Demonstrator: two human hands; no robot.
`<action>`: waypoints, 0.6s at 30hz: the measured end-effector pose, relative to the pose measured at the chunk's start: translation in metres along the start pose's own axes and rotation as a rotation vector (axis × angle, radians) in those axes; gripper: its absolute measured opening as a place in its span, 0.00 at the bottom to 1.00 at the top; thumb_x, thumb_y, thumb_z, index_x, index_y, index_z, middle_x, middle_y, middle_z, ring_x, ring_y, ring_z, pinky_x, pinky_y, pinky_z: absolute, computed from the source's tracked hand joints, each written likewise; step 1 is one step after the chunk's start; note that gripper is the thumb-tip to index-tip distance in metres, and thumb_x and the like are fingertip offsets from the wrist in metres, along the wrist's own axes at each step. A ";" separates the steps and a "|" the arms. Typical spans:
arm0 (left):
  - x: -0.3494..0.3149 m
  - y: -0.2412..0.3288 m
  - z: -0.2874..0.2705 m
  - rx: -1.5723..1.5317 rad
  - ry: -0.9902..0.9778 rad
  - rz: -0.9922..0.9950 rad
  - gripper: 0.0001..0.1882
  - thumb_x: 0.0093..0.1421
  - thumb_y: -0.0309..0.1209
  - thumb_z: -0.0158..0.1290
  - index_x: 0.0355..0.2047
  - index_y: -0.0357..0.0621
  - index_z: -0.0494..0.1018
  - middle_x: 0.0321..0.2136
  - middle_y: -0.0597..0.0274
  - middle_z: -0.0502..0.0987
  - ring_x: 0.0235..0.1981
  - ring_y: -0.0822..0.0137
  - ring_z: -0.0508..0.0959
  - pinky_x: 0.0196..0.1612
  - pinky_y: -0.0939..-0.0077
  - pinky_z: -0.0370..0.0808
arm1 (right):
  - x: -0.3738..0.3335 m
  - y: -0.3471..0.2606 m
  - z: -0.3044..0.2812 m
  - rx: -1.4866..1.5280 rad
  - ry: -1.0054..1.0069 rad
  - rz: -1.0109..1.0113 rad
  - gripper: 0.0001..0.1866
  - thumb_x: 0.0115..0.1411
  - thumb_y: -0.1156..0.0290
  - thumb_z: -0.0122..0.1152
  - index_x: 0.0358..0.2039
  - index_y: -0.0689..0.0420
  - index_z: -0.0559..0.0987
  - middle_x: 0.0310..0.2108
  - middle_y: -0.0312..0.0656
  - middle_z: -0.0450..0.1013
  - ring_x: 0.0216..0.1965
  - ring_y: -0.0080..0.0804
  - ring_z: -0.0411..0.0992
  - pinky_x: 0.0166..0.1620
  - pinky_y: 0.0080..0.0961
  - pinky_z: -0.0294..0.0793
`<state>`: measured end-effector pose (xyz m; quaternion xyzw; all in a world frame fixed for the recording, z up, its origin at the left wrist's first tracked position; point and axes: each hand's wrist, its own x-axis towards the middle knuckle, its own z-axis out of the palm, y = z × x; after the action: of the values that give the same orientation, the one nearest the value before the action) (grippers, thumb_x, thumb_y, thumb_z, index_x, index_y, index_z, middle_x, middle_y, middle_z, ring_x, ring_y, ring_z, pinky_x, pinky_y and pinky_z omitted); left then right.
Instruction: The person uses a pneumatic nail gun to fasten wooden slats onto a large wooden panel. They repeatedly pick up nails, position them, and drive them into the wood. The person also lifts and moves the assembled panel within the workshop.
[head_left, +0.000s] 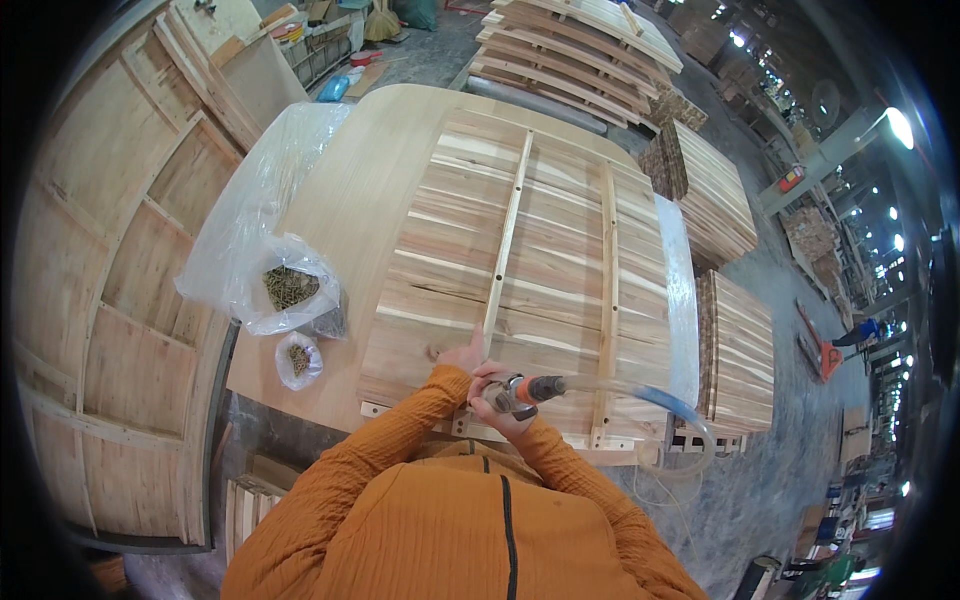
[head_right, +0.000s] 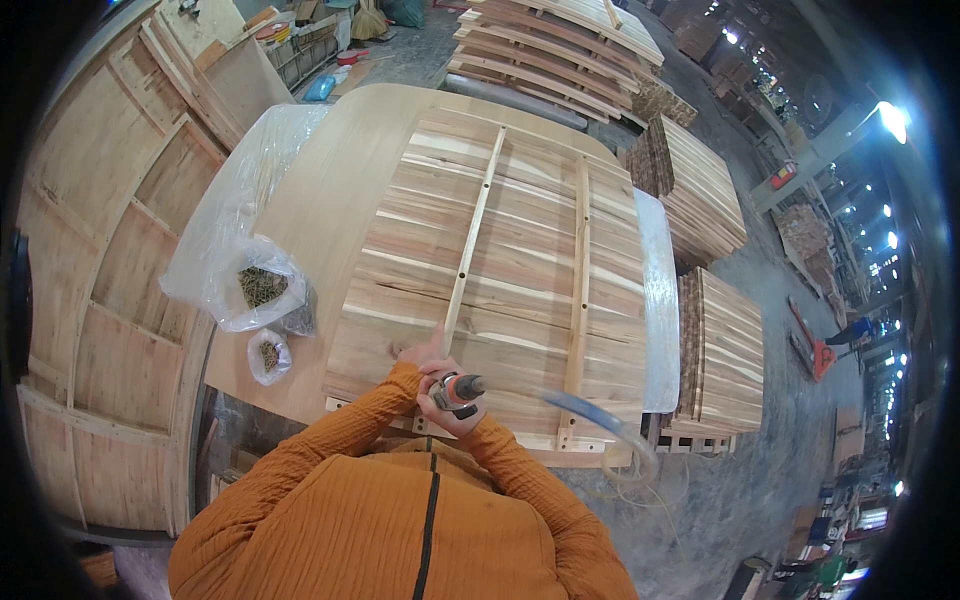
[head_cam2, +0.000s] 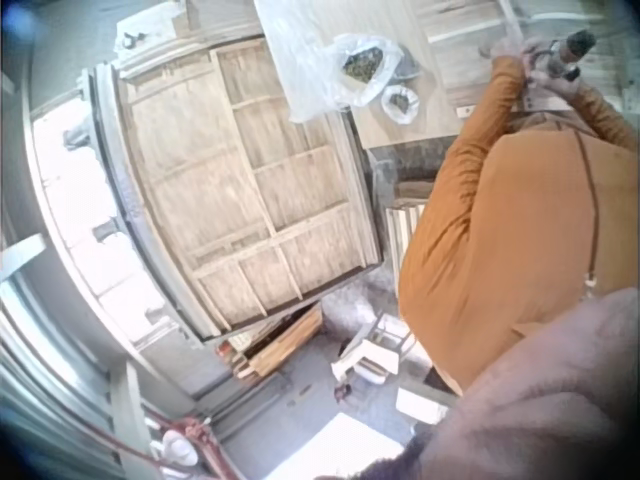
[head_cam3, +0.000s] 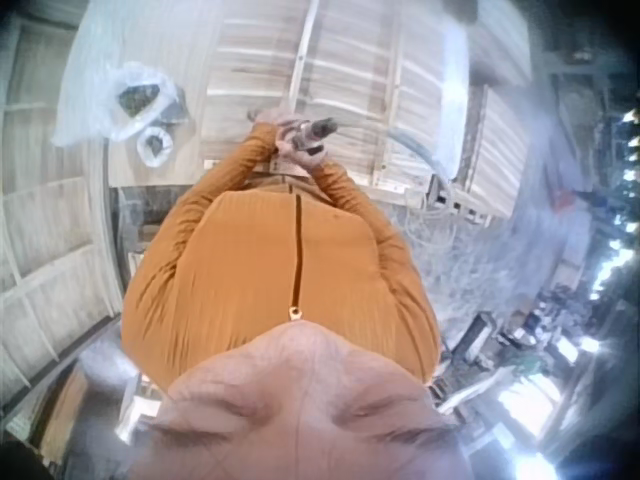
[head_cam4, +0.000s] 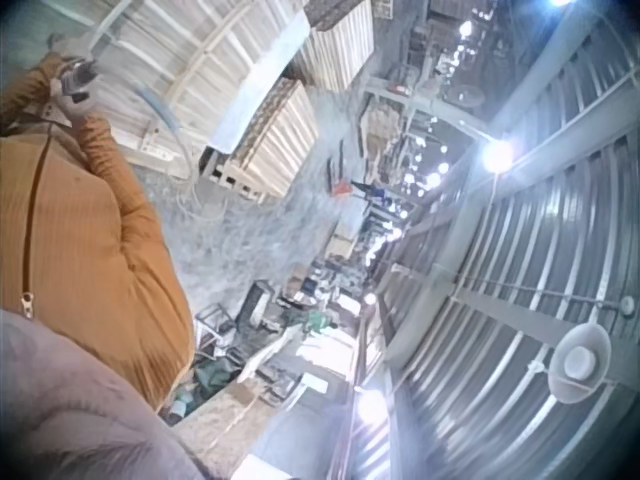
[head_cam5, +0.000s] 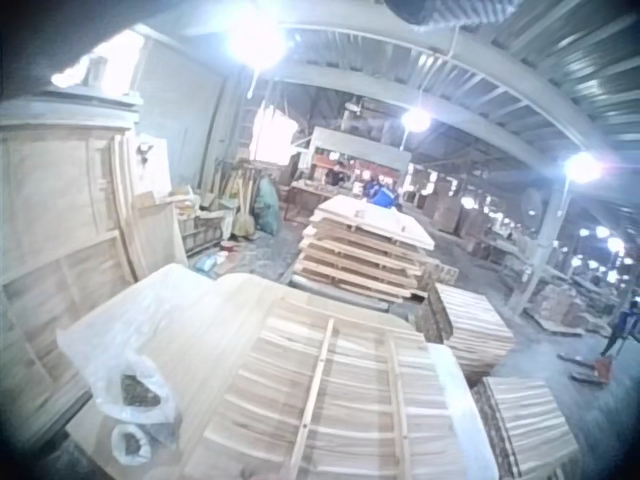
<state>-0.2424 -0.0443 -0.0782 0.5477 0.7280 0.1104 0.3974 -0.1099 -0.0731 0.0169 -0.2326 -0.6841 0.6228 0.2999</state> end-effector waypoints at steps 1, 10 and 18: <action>-0.013 0.007 -0.007 0.007 0.006 -0.013 0.37 0.54 0.49 0.43 0.58 0.39 0.48 0.32 0.42 0.75 0.33 0.46 0.76 0.36 0.58 0.71 | -0.002 -0.008 0.002 0.027 0.006 0.029 0.19 0.47 0.79 0.57 0.41 0.57 0.65 0.24 0.35 0.69 0.29 0.20 0.66 0.33 0.18 0.68; -0.017 -0.084 -0.007 -2.218 0.144 -0.439 0.11 0.58 0.33 0.44 0.39 0.40 0.64 0.30 0.57 0.74 0.35 0.60 0.76 0.34 0.71 0.76 | 0.010 -0.079 -0.009 -0.041 0.075 -0.465 0.19 0.43 0.78 0.61 0.37 0.59 0.69 0.28 0.40 0.70 0.30 0.28 0.69 0.34 0.22 0.69; -0.072 -0.035 -0.030 -1.941 -0.043 -0.145 0.07 0.61 0.31 0.44 0.35 0.41 0.68 0.31 0.62 0.74 0.29 0.71 0.75 0.32 0.78 0.75 | 0.012 -0.076 -0.002 0.183 0.058 -0.525 0.21 0.48 0.76 0.60 0.42 0.59 0.63 0.28 0.44 0.69 0.33 0.35 0.68 0.39 0.30 0.69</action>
<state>-0.2820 -0.1130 -0.0463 -0.0622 0.3447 0.6277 0.6952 -0.1130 -0.0724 0.0943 -0.0369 -0.6530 0.5763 0.4901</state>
